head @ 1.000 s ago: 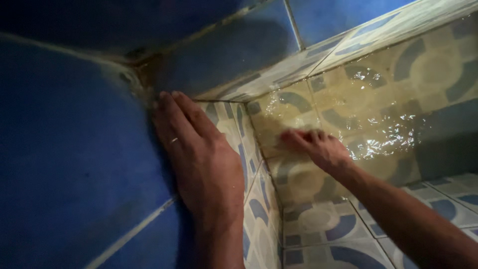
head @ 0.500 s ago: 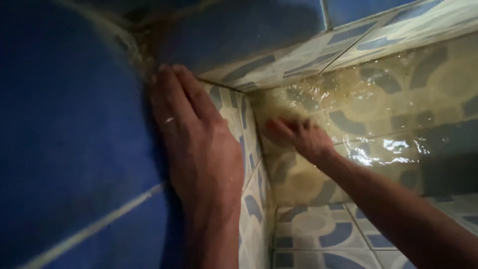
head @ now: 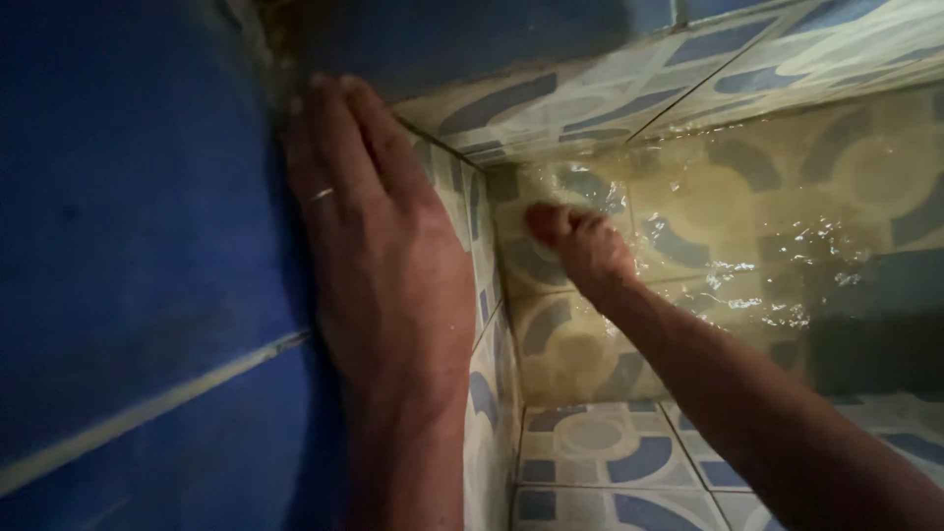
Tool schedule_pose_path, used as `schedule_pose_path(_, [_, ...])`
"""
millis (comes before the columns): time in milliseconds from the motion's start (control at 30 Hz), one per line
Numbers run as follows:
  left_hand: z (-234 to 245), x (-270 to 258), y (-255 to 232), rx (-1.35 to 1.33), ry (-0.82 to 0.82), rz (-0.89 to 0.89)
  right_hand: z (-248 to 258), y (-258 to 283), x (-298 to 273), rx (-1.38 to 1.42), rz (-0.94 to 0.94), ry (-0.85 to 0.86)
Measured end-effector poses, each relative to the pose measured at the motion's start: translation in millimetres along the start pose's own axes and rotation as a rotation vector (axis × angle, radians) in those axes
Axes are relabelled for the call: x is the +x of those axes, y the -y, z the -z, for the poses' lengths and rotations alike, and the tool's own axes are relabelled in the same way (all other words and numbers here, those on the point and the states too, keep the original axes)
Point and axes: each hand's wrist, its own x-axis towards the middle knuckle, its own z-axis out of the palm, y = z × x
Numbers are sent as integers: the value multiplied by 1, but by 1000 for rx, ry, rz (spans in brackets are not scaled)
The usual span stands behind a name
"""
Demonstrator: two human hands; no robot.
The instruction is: The person scrubs the tiled floor and walls of a shower stall using a red scrubbing tool. They repeatedly wipe the floor, corners, and wall surfaces, then rinse the area with water from a handheld showerhead.
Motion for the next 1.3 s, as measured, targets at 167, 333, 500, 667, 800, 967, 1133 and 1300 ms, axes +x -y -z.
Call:
schedule_pose_path(167, [8, 5, -1, 66, 19, -16, 16, -7, -22, 102, 161, 221])
schedule_pose_path(333, [5, 6, 1, 69, 33, -5, 44, -8, 21, 402, -130, 270])
schedule_pose_path(500, [7, 12, 2, 21, 43, 31, 70, 5, 90, 354, -145, 372])
schedule_pose_path(667, [-1, 4, 2, 33, -5, 29, 48, 14, 84, 153, 77, 248])
schedule_pose_path(800, [0, 10, 3, 65, 17, 34, 41, 15, 58, 54, 225, 347])
schedule_pose_path(967, [4, 10, 1, 30, 42, 28, 24, 28, -1, 156, 281, 275])
schedule_pose_path(1133, [6, 8, 1, 30, 42, 21, -4, 38, -53, 85, 419, 168])
schedule_pose_path(1300, [6, 3, -1, 27, 25, 21, -14, 34, -80, 130, 503, 331])
